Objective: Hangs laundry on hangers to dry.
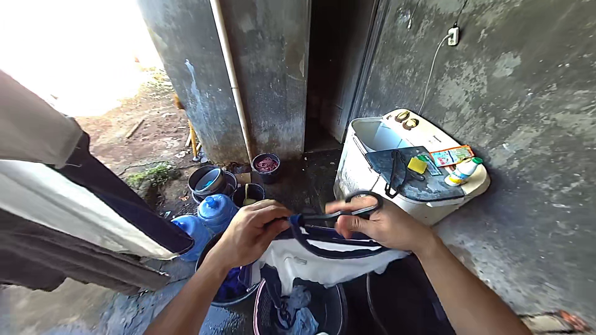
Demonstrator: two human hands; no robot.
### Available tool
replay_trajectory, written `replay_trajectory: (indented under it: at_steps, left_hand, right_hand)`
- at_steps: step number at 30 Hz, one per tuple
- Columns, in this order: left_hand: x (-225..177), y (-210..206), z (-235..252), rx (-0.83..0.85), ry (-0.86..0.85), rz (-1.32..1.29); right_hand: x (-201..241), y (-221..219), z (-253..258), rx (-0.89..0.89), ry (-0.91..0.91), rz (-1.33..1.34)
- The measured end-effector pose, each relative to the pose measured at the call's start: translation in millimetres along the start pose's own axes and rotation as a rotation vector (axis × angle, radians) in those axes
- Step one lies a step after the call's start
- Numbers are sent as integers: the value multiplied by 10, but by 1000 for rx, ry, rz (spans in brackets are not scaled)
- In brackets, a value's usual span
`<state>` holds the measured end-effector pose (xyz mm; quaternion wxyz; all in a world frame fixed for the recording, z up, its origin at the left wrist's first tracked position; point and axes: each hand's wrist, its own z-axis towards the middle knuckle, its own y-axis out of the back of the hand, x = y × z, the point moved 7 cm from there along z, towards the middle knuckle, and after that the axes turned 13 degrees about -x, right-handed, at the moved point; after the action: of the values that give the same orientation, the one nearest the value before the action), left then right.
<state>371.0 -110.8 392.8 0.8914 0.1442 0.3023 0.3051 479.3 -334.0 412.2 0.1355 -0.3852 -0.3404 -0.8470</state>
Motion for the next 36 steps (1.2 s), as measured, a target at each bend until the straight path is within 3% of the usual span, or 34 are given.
replay_trajectory:
  at_steps: [2, 5, 8, 11, 15, 17, 20, 23, 30, 36]
  left_hand:
    - [66, 42, 10, 10, 88, 78]
    - [370, 120, -233, 140, 414, 140]
    - [682, 154, -503, 203, 562, -41]
    - [757, 293, -482, 94, 547, -349]
    - [610, 299, -363, 288, 451, -622]
    - [463, 195, -211, 354, 421, -499]
    - [387, -63, -122, 419, 533, -260]
    - [345, -161, -63, 482, 578, -388]
    - [320, -142, -65, 352, 692, -373]
    - [242, -80, -17, 130, 471, -273]
  right_hand:
    - [-3, -7, 51, 20, -17, 118]
    - [41, 220, -18, -81, 79, 98]
    - [6, 321, -145, -89, 94, 119]
    - [-14, 264, -244, 24, 46, 191]
    - [-2, 178, -254, -36, 59, 168]
    - [-15, 87, -214, -55, 56, 126]
    - [-38, -8, -164, -57, 28, 44]
    - [-69, 4, -137, -53, 2, -14]
    - [-44, 15, -139, 22, -43, -32]
    - [-2, -99, -108, 13, -69, -129]
